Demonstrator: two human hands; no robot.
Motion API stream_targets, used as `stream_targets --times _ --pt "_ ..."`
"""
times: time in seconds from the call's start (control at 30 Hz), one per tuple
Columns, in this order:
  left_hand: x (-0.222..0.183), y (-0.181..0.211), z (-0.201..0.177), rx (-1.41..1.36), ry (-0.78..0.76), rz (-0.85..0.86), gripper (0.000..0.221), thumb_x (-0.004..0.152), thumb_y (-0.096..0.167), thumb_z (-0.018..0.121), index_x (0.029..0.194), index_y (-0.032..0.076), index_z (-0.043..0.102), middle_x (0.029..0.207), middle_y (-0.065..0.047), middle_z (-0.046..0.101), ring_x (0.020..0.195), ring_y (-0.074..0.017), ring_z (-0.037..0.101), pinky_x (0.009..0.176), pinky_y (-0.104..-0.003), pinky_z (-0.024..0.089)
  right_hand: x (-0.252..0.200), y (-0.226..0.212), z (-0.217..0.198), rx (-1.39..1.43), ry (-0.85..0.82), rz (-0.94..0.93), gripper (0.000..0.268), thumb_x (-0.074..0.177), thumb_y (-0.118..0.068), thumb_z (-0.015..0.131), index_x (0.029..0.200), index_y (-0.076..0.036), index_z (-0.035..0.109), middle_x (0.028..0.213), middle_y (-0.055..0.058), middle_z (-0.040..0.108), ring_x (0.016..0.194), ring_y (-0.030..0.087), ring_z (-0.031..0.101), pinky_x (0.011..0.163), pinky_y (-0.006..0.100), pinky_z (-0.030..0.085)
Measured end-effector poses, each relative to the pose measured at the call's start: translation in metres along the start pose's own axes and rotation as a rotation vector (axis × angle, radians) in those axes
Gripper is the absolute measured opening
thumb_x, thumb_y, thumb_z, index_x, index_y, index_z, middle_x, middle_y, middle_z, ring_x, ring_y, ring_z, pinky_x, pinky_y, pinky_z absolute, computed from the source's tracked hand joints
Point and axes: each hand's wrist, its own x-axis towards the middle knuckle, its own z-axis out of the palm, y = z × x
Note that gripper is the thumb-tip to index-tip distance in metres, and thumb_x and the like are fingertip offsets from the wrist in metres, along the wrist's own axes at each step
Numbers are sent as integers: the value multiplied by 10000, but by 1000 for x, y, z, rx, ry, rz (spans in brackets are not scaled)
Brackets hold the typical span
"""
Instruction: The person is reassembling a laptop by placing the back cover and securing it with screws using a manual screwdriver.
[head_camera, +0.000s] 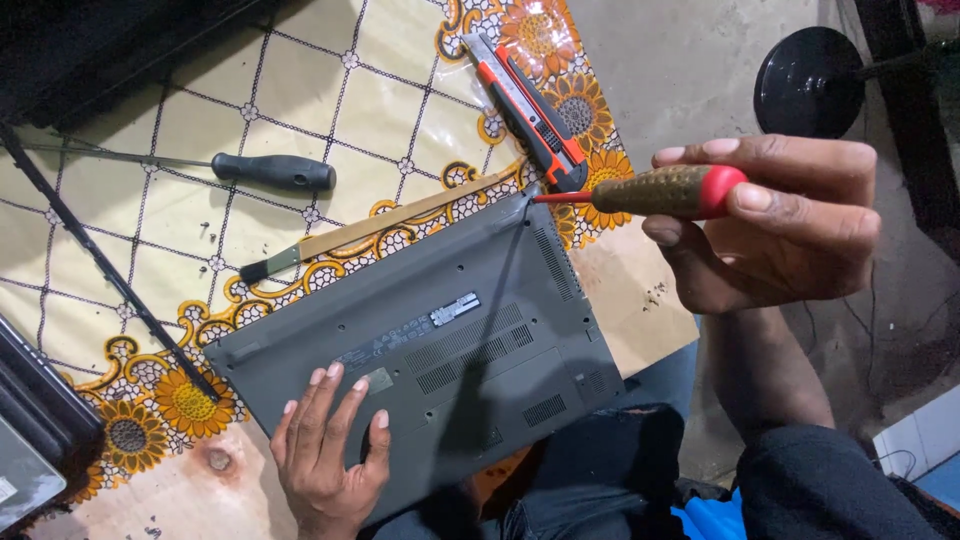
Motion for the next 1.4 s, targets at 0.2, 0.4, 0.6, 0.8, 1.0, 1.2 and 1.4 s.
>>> stream_targets --times 0.2,0.4,0.6,0.8,1.0,1.2,1.4 --pt "1 1 -1 3 -1 0 292 913 303 619 1145 145 699 1309 -83 638 1241 -249 603 1044 -407 403 -5 4 0 16 14 -4 380 870 6 720 1104 -42 424 1031 274 472 824 364 658 705 408 625" --pt "1 1 0 1 10 -5 282 919 312 610 1141 162 698 1314 -72 633 1230 -258 614 1045 -415 406 -9 7 0 32 28 -9 403 855 53 718 1100 -27 407 1026 294 468 840 365 646 712 416 624" --pt "3 4 -1 -6 10 -24 255 914 294 626 1117 162 706 1297 -67 643 1239 -238 600 1042 -416 410 -3 -13 7 -15 149 144 366 870 -61 712 1091 -81 421 1021 230 460 751 369 650 678 404 612" --pt "41 18 -25 -359 100 -70 125 888 119 668 979 41 702 1079 -113 700 962 -235 693 868 -353 508 -21 -22 1 -45 235 233 344 931 -59 607 1076 -21 298 1035 368 438 705 465 586 603 487 529" --pt "58 46 -17 -1305 -213 -331 349 865 106 693 1171 -28 592 1153 -179 678 1067 -260 700 949 -328 593 -69 -29 12 277 272 370 383 961 -156 435 1337 -197 489 1190 223 381 786 345 451 738 439 468" --pt "45 53 -7 -1579 -132 -324 297 851 -22 707 1131 -60 617 1064 -222 696 953 -292 733 875 -322 641 -69 -58 49 301 392 415 270 881 -126 512 1126 -94 402 1077 210 375 876 295 455 609 439 482" --pt "42 47 -2 -1398 -17 -204 153 870 -36 693 1019 -11 667 994 -174 716 883 -263 754 800 -279 661 -68 -62 54 269 317 364 280 876 -119 497 1134 -84 394 1028 259 386 652 330 416 558 427 462"
